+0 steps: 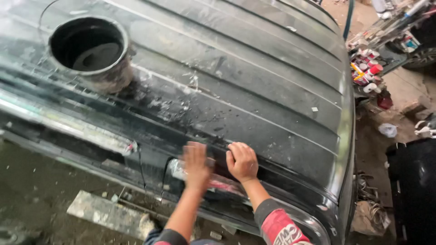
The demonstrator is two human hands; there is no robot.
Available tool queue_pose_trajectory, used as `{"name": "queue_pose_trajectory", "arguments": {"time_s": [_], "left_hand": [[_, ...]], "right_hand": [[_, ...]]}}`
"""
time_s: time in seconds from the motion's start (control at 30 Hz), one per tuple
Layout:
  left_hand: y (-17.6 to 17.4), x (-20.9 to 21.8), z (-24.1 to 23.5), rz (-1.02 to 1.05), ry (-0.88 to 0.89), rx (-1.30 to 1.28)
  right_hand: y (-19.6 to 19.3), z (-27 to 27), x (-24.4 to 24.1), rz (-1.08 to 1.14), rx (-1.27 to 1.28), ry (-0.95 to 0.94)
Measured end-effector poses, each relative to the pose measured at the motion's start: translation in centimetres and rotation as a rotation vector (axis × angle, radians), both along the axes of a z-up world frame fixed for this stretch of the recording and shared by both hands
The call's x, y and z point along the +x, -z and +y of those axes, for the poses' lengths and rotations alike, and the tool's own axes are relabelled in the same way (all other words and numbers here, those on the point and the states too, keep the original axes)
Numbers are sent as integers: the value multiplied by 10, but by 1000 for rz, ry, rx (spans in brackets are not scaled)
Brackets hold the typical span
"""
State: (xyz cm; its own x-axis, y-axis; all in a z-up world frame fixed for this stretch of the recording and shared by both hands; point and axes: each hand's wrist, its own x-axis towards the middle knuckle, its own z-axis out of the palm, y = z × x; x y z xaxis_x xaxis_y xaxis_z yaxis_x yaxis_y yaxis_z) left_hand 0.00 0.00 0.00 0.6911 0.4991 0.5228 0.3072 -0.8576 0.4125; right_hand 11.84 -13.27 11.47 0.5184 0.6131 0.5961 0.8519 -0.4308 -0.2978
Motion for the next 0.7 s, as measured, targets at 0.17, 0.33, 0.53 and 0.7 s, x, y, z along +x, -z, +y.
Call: {"name": "queue_pose_trajectory", "arguments": {"time_s": [0.17,0.33,0.53,0.7], "left_hand": [[-15,-1,121,-85,-485,-57],[-23,20,45,-242,-454,-29],[-45,32,43,-102,-294,-83],[-42,13,191,-98,-750,-266]], "right_hand": [[-6,3,3,17,11,29],[-10,2,4,-2,28,27],[-7,3,7,18,46,5],[-4,3,3,10,-11,-4]]}}
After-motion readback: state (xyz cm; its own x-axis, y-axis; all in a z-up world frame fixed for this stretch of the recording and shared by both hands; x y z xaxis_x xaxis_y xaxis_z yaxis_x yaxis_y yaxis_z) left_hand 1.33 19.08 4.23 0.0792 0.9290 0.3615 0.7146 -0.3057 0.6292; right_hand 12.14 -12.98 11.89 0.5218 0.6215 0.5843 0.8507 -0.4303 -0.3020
